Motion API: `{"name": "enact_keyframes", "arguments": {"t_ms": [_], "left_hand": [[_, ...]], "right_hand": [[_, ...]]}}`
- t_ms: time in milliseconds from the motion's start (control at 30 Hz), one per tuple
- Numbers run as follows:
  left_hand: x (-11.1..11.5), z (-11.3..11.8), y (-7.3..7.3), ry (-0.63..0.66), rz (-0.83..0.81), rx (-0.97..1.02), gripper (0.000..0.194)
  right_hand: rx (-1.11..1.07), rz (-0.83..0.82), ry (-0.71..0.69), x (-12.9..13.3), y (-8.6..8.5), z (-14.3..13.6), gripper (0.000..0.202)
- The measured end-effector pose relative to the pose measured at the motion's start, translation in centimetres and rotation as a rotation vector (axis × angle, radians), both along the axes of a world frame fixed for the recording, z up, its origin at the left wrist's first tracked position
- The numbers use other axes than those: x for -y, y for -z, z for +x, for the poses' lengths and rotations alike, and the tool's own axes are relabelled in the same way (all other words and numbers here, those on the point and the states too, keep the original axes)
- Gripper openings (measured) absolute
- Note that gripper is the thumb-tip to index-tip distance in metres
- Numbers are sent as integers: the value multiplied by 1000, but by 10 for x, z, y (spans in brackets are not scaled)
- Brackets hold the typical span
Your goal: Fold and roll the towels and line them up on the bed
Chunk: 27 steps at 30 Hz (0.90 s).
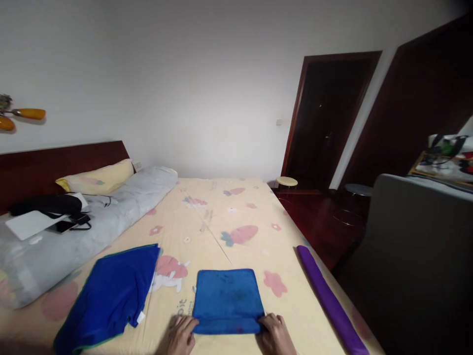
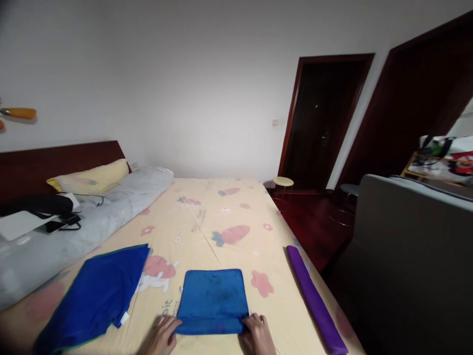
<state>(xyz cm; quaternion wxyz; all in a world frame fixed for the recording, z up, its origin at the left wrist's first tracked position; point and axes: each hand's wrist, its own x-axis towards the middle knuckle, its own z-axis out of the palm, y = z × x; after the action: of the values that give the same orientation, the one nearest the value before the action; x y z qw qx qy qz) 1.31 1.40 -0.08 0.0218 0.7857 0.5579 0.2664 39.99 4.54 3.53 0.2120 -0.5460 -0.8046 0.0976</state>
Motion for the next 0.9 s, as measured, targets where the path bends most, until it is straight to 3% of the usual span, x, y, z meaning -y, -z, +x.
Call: {"name": "enact_keyframes", "arguments": {"t_ms": [100, 167, 233, 333, 400, 500, 567, 633, 800, 900], "left_hand": [[-21, 4, 3, -197, -119, 279, 46], [-34, 6, 5, -286, -140, 335, 36], [-42, 11, 5, -356, -118, 327, 26], [-42, 39, 9, -492, -27, 233, 32], [-37, 71, 15, -442, 45, 65, 43], [-32, 117, 23, -182, 83, -159, 59], [-30, 129, 23, -92, 65, -235, 66], [-26, 121, 16, -58, 38, -296, 70], [-13, 55, -11, -67, -25, -361, 65], [-10, 33, -18, -50, -98, -379, 65]], "right_hand": [[-19, -165, 95, -13, -14, -7, 30], [-4, -169, 144, -22, -18, -9, 32], [14, -116, 208, -29, -15, -14, 35], [37, 73, 277, -31, 2, -36, 40], [47, 187, 152, -28, 18, -61, 45], [70, 215, -100, -21, 41, -95, 55], [85, 215, -170, -18, 50, -104, 63], [97, 224, -172, -18, 53, -94, 64], [141, 196, -63, -23, 43, -31, 61], [164, 160, -96, -26, 36, -10, 61]]}}
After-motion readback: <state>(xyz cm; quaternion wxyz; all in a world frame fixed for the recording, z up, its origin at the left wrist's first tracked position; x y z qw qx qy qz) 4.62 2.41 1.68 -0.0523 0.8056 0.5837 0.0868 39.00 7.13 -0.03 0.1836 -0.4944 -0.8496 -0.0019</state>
